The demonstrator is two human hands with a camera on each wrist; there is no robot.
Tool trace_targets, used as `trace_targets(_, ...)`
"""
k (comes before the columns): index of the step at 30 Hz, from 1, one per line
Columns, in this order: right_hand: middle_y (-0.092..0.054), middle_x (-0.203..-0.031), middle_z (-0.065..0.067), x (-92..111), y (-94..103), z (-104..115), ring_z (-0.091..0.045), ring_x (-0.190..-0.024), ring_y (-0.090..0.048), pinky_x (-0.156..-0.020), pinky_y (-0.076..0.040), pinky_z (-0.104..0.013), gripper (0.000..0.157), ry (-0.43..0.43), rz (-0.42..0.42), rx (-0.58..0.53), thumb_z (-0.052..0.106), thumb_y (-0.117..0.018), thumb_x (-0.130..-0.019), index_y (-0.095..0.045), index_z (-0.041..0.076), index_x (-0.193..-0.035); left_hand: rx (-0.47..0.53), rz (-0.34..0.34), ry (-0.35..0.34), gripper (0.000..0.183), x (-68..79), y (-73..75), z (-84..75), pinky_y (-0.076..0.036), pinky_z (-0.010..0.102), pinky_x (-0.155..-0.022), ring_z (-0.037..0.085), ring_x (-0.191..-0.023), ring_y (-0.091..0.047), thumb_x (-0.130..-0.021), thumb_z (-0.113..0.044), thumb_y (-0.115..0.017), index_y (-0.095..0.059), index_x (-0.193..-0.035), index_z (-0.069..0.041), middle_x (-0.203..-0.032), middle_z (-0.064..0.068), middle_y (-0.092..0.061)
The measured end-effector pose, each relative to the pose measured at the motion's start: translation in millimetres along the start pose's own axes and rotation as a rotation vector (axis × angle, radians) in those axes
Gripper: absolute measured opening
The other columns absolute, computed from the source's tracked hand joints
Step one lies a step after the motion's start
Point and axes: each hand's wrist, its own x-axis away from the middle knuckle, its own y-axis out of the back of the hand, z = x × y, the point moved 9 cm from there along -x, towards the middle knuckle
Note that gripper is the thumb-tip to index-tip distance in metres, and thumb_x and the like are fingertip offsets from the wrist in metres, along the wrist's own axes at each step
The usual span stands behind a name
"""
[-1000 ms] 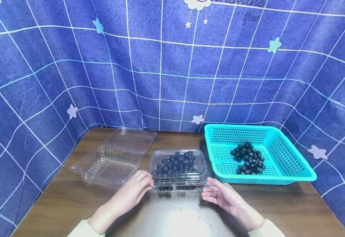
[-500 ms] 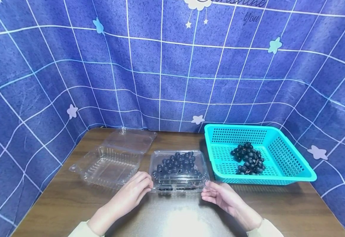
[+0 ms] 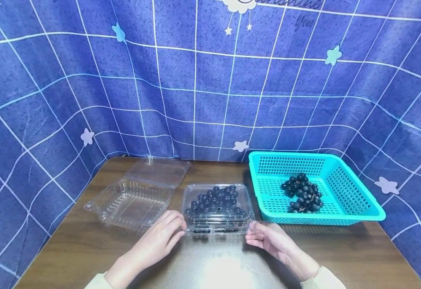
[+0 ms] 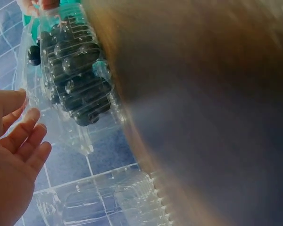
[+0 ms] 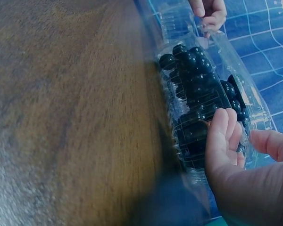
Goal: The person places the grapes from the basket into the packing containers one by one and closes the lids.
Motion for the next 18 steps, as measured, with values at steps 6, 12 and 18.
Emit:
trace_targets(6,-0.063,-0.086,-0.003,-0.9,0.7,-0.5,-0.013,-0.081,-0.066,-0.087,-0.056,-0.032,0.014,0.007,-0.004,0.005,0.009,-0.053,-0.092,-0.049,0.000,-0.102,0.015,-0.017,0.057,0.014,0.6,2.3,-0.9,-0.047,0.030,-0.096,0.007,-0.108,-0.050,-0.084,-0.015,-0.066,-0.059,-0.096,-0.018,-0.106,-0.010,-0.055)
trace_targets(12,-0.063,-0.087,-0.004,-0.2,0.2,-0.4,-0.014,-0.082,-0.065,-0.088,-0.056,-0.032,0.016,0.001,-0.006,0.011,0.010,-0.054,-0.092,-0.049,-0.001,-0.103,0.022,-0.088,0.159,0.020,-0.4,12.3,-4.1,-0.050,0.036,-0.094,0.011,-0.106,-0.053,-0.081,-0.013,-0.070,-0.059,-0.097,-0.015,-0.105,-0.008,-0.056)
trace_targets(18,-0.062,-0.089,-0.005,0.6,-0.1,0.1,-0.015,-0.083,-0.065,-0.089,-0.055,-0.033,0.019,0.003,0.000,0.018,0.011,-0.054,-0.092,-0.048,-0.002,-0.105,0.131,-0.122,0.396,0.025,2.8,19.2,-0.8,-0.056,0.030,-0.080,0.010,-0.091,-0.058,-0.079,-0.007,-0.072,-0.059,-0.101,-0.009,-0.100,-0.003,-0.059)
